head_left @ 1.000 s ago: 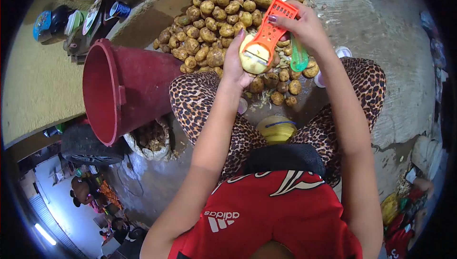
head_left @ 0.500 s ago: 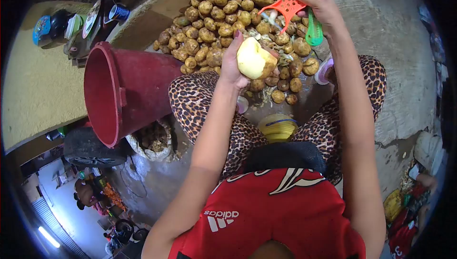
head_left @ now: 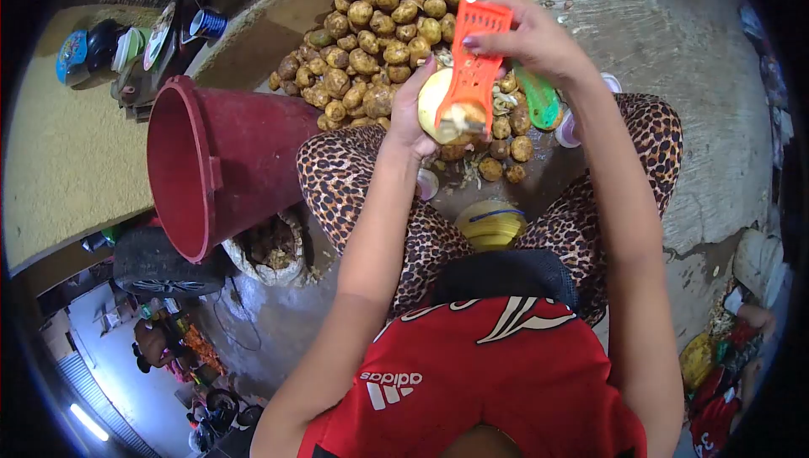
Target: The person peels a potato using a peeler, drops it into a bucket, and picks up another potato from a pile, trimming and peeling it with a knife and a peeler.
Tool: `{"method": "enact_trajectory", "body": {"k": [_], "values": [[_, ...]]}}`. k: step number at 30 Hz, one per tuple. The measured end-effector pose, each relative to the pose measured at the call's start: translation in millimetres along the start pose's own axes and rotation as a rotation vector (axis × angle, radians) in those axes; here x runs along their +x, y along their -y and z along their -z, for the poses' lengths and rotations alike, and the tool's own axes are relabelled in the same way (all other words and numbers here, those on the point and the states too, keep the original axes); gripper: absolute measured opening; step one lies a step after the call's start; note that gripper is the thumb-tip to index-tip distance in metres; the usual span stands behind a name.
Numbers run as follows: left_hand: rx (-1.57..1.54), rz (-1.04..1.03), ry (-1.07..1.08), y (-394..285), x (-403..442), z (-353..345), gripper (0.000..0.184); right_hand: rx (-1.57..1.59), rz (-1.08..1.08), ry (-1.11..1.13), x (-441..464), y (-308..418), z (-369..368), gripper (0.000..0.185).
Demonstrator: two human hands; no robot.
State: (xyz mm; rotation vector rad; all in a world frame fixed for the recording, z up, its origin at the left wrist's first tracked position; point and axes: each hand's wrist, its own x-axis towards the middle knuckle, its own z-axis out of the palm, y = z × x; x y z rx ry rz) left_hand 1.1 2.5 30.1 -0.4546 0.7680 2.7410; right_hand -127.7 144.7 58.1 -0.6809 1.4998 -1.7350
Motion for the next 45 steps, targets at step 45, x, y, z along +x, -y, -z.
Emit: {"method": "enact_trajectory", "body": {"k": [45], "values": [[-0.107, -0.226, -0.347, -2, 10, 24, 0.034, -0.111, 0.266, -0.584, 4, -22, 5, 0.029]]}}
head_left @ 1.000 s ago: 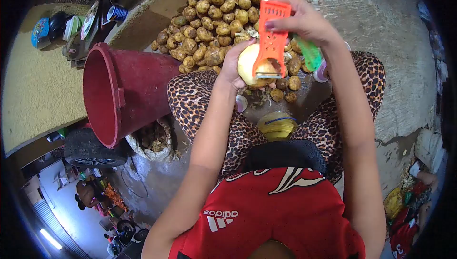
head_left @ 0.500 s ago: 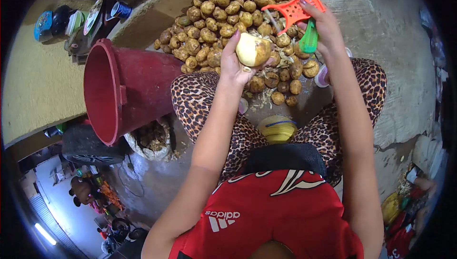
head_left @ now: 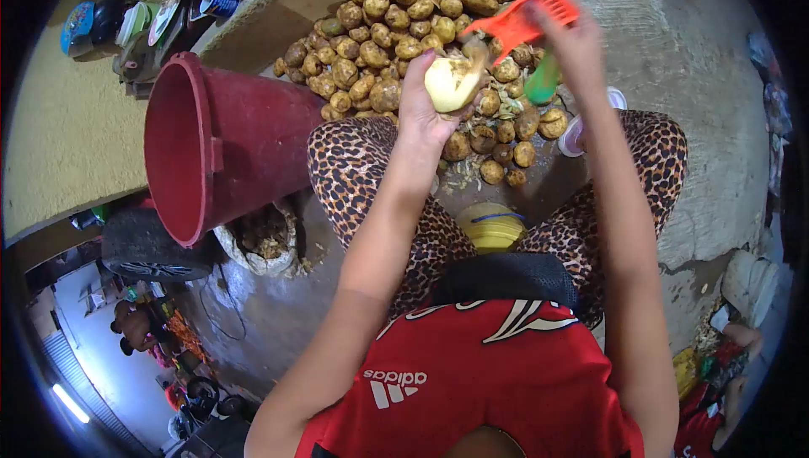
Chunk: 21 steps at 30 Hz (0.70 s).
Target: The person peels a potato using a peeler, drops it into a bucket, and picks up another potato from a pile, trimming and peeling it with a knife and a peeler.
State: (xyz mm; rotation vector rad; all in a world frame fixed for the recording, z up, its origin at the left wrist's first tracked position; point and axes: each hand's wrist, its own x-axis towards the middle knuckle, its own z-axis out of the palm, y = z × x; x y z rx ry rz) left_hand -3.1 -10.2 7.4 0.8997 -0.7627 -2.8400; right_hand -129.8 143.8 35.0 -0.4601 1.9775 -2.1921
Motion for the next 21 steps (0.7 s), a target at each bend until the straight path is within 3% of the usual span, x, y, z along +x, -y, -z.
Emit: {"method": "enact_trajectory", "body": {"k": [3, 4, 8, 11, 12, 15, 19, 21], "values": [[0.032, -0.022, -0.065, 3, -5, -7, 0.029, 0.179, 0.017, 0.041, 26, -7, 26, 0.024], [0.006, -0.052, -0.063, 4, -2, -5, 0.029, 0.154, -0.108, 0.042, 13, 12, 10, 0.021], [0.060, -0.155, -0.065, 6, 7, -4, 0.031, -0.028, -0.047, 0.279, -21, -1, -21, 0.029], [0.109, -0.145, -0.044, 6, -1, -10, 0.030, 0.064, -0.087, 0.127, -2, 0, -9, 0.027], [0.114, -0.132, -0.053, 5, -4, -15, 0.030, -0.038, -0.063, 0.104, 11, -7, 3, 0.026], [0.148, -0.144, -0.040, 6, -4, -12, 0.037, 0.174, -0.088, 0.064, 21, 8, 15, 0.024], [0.157, -0.180, -0.027, 8, 1, -15, 0.045, 0.053, -0.123, 0.259, -10, 10, -14, 0.024], [0.197, -0.169, -0.015, 9, -2, -14, 0.048, 0.026, -0.171, 0.190, -3, 4, -7, 0.025]]}}
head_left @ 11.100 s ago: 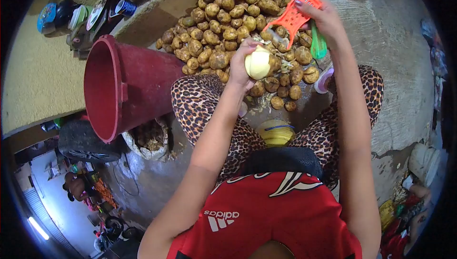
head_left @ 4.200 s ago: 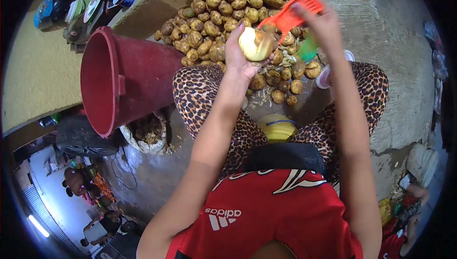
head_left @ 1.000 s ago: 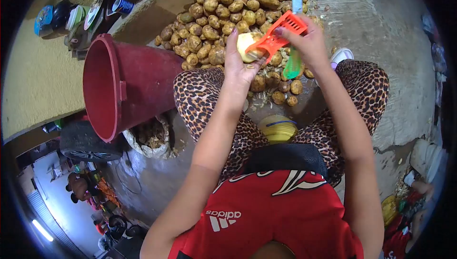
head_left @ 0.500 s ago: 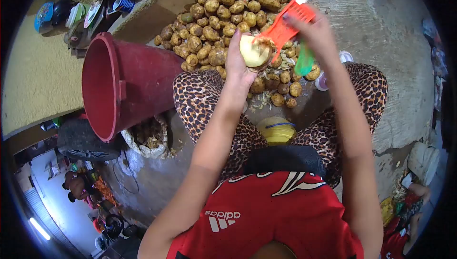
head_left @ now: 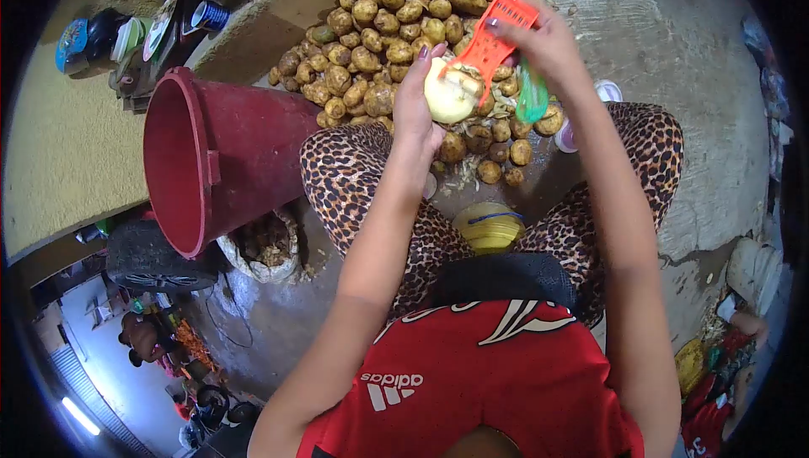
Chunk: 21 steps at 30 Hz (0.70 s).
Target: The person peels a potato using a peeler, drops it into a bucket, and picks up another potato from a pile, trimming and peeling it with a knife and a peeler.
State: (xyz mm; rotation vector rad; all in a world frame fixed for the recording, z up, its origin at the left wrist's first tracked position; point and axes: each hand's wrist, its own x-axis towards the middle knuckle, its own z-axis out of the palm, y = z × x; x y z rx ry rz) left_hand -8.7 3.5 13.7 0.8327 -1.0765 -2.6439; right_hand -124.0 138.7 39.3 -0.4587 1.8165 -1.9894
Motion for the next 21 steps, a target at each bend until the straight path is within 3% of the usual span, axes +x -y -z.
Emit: {"method": "enact_trajectory", "body": {"k": [2, 3, 5, 8, 10, 13, 14, 18, 21], "values": [[0.038, 0.011, 0.044, -1, 0, 4, 0.049, -0.070, 0.081, -0.125, 17, -2, 21, 0.025], [0.065, 0.001, 0.048, -1, 0, 5, 0.051, 0.133, 0.039, -0.118, 22, 4, 29, 0.025], [0.119, -0.017, 0.054, 0, 0, 7, 0.053, 0.106, -0.005, -0.024, 19, 2, 27, 0.025], [-0.042, -0.008, 0.051, 2, 4, 0, 0.054, 0.010, 0.022, 0.071, 1, -4, -1, 0.023], [0.004, 0.030, 0.063, 0, 1, 3, 0.055, -0.012, -0.073, 0.004, 12, -8, 8, 0.023], [-0.040, 0.165, 0.180, -10, -5, 11, 0.052, 0.126, 0.014, -0.218, 27, -1, 36, 0.020], [-0.074, 0.226, 0.234, -12, -6, 13, 0.051, 0.164, 0.011, -0.168, 26, -4, 35, 0.021], [-0.206, 0.189, -0.019, -10, -6, 3, 0.047, 0.278, 0.047, -0.029, 6, -8, 15, 0.026], [-0.315, 0.218, -0.091, -8, 5, 13, 0.048, 0.297, 0.055, -0.010, -16, -10, -13, 0.024]]}}
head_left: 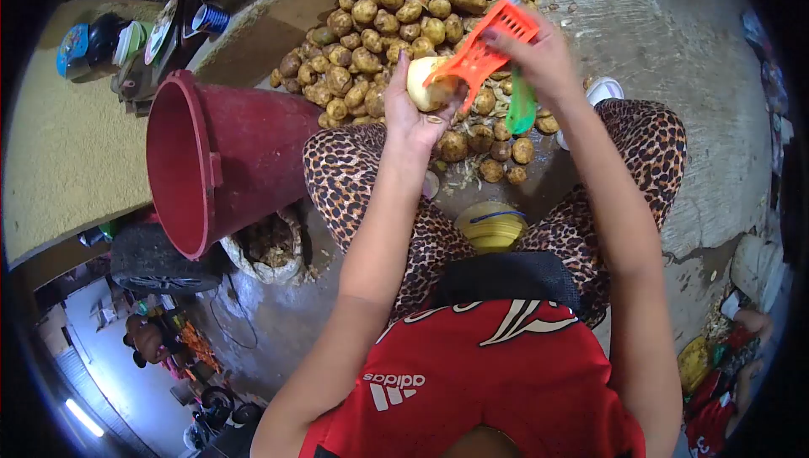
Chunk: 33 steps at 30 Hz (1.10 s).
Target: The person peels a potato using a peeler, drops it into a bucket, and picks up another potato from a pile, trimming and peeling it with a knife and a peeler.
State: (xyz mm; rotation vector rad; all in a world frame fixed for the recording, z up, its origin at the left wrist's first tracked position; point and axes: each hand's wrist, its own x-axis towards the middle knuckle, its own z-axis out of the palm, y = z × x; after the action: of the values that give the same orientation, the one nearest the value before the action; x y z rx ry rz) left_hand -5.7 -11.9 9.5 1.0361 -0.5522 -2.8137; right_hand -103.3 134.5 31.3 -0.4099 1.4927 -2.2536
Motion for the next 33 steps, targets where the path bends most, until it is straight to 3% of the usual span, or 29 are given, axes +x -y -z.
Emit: {"method": "enact_trajectory", "body": {"k": [3, 7, 10, 13, 14, 16, 19, 20, 24, 27, 28, 31, 33], "values": [[-0.057, 0.020, 0.077, 3, 0, 0, 0.048, -0.381, 0.237, 0.103, -10, -15, -9, 0.023], [-0.018, -0.130, 0.023, 8, -3, -8, 0.046, -0.409, 0.250, 0.084, -13, -16, -13, 0.023], [-0.045, -0.092, 0.001, 5, -1, -9, 0.045, -0.512, 0.339, 0.059, -11, -9, -14, 0.024], [0.093, 0.010, 0.195, -1, 0, 2, 0.039, -0.224, 0.256, -0.143, 10, 13, 0, 0.027], [0.139, -0.023, 0.041, 3, -3, 0, 0.037, -0.186, 0.238, -0.118, 19, 20, 13, 0.027], [0.164, -0.071, 0.041, 7, -5, -1, 0.037, -0.105, 0.210, -0.073, 33, 36, 28, 0.027], [0.134, -0.144, 0.016, 10, -1, -7, 0.035, -0.245, -0.004, -0.033, 6, 29, 0, 0.029], [0.115, -0.168, 0.002, 10, 0, -8, 0.034, -0.269, 0.103, 0.039, 6, 2, 2, 0.028], [0.151, -0.164, 0.056, 9, -5, -5, 0.027, -0.319, 0.072, -0.051, 23, 13, 22, 0.026], [0.166, -0.162, 0.078, 9, -6, -8, 0.027, -0.154, 0.068, -0.081, 32, 32, 35, 0.028], [0.141, -0.145, 0.079, 9, -4, -5, 0.028, -0.158, 0.018, -0.011, 29, 34, 28, 0.027], [0.094, -0.102, 0.027, 9, -4, -14, 0.027, -0.233, 0.145, 0.056, 9, 4, 0, 0.027], [0.103, -0.026, 0.040, 8, -7, -14, 0.027, -0.178, 0.083, 0.030, 12, 4, 6, 0.027]]}}
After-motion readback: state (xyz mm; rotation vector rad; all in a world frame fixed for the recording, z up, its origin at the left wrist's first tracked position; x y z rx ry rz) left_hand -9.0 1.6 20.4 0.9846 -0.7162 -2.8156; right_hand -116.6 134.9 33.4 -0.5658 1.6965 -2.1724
